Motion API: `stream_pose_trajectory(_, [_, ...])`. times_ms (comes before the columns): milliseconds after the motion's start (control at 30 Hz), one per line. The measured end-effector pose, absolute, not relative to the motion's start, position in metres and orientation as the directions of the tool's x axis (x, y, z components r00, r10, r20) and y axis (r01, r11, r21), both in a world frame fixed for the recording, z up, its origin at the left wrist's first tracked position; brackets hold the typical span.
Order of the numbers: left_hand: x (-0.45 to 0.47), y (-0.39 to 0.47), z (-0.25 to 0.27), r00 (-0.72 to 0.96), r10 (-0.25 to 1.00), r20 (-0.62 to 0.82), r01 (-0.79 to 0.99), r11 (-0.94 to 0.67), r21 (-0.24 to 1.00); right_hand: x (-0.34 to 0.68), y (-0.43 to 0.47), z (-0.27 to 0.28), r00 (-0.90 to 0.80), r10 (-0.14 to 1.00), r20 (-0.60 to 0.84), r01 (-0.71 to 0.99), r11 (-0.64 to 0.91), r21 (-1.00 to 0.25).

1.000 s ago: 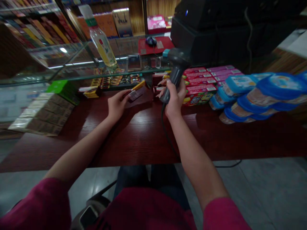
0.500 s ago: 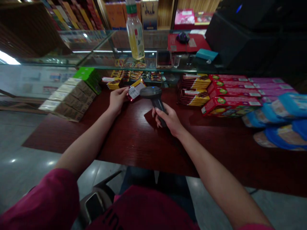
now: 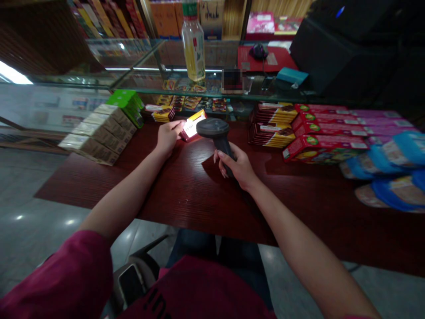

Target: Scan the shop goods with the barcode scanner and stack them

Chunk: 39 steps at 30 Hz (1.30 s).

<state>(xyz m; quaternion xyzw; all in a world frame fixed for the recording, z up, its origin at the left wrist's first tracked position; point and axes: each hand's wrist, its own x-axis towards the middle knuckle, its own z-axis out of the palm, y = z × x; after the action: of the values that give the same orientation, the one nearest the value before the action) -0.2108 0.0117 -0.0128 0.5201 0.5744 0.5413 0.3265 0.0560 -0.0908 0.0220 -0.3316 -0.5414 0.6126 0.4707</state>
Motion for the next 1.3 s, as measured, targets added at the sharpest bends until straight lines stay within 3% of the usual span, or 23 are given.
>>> stream_pose_trajectory(133, [-0.211,0.015,-0.017,-0.216,0.95,0.224,0.223,-0.175,0.959,0.056,-0.092,0.023,-0.345,0.933,0.099,-0.199,0.031,-0.98])
stream_pose_trajectory(200, [-0.216,0.016,-0.013,-0.21,0.927,0.31,0.271,-0.249,0.93,0.056,-0.092,0.024,-0.329,0.938,0.11,-0.202,0.044,-0.978])
stream_pose_trajectory(333, [-0.244,0.012,0.01,-0.215,0.778,0.59,0.533,-0.413,0.738,0.058,-0.091,0.025,-0.27,0.956,0.119,-0.218,0.06,-0.974])
stream_pose_trajectory(467, [-0.282,0.002,0.026,-0.189,0.671,0.717,0.733,-0.389,0.558,0.059,-0.09,0.026,-0.268,0.956,0.116,-0.205,0.061,-0.977])
stream_pose_trajectory(900, [-0.313,0.008,0.006,-0.09,0.793,0.602,0.92,-0.166,0.356,0.058,-0.091,0.027,-0.233,0.971,0.056,-0.193,0.011,-0.981])
stream_pose_trajectory(1100, [-0.308,0.006,0.007,-0.014,0.88,0.475,0.944,-0.145,0.297,0.057,-0.091,0.027,-0.246,0.968,0.055,-0.183,0.009,-0.983])
stream_pose_trajectory(1300, [-0.273,-0.003,0.016,0.013,0.866,0.499,0.944,-0.176,0.281,0.057,-0.092,0.028,-0.255,0.966,0.051,-0.179,0.004,-0.984])
